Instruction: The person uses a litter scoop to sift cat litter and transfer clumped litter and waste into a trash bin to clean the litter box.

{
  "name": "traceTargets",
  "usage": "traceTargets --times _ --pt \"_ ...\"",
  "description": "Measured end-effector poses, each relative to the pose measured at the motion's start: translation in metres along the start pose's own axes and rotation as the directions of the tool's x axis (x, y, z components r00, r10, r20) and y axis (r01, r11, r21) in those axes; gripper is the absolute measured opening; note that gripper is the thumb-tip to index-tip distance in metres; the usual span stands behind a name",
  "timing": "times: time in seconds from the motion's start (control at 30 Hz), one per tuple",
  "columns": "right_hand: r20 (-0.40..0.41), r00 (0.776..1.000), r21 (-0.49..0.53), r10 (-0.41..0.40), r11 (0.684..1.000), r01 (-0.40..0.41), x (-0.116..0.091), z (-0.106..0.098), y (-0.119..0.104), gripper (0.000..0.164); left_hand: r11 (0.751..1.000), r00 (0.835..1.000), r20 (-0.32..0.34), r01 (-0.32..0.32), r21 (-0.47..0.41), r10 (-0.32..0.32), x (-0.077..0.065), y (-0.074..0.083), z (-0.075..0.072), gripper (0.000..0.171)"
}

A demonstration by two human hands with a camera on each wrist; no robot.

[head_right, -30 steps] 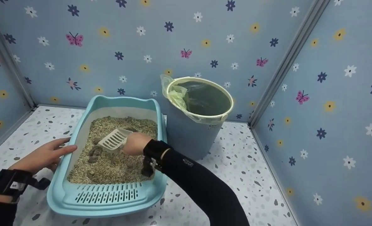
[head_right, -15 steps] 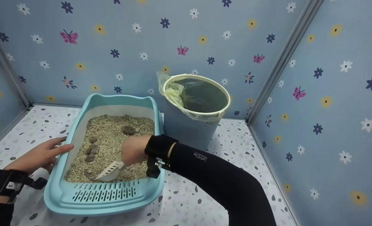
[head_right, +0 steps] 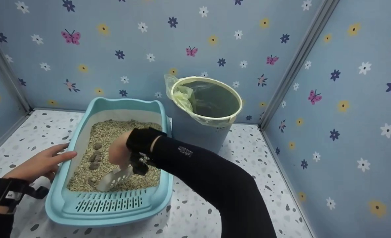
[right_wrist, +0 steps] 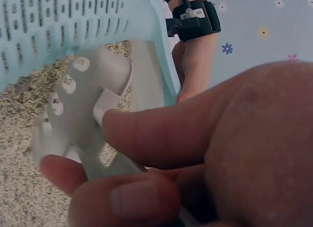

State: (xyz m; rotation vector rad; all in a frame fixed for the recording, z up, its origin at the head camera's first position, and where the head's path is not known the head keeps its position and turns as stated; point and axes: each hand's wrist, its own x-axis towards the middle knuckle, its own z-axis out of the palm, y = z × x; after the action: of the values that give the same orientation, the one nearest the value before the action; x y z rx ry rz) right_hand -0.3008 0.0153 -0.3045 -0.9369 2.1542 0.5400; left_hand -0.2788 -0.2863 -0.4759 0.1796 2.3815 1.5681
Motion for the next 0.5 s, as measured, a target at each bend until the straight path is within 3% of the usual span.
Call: traceTargets --times 0.1,0.23,0.5 --pt "0.047 0.997 -0.060 -0.055 0.997 0.057 0.006 -0.007 -0.010 0.035 1.000 1.000 -0.001 0.001 -0.003 -0.001 -0.001 0.000 0.001 0.095" --pt "0.044 0.995 -0.096 -0.092 0.991 0.095 0.013 -0.010 -0.023 0.046 1.000 1.000 -0.008 0.001 0.004 -0.001 -0.004 -0.002 -0.002 0.095" --pt "0.046 0.998 -0.059 -0.037 0.997 0.039 0.036 -0.005 -0.042 0.047 1.000 1.000 0.001 -0.003 0.026 0.002 -0.002 0.003 -0.005 0.095"
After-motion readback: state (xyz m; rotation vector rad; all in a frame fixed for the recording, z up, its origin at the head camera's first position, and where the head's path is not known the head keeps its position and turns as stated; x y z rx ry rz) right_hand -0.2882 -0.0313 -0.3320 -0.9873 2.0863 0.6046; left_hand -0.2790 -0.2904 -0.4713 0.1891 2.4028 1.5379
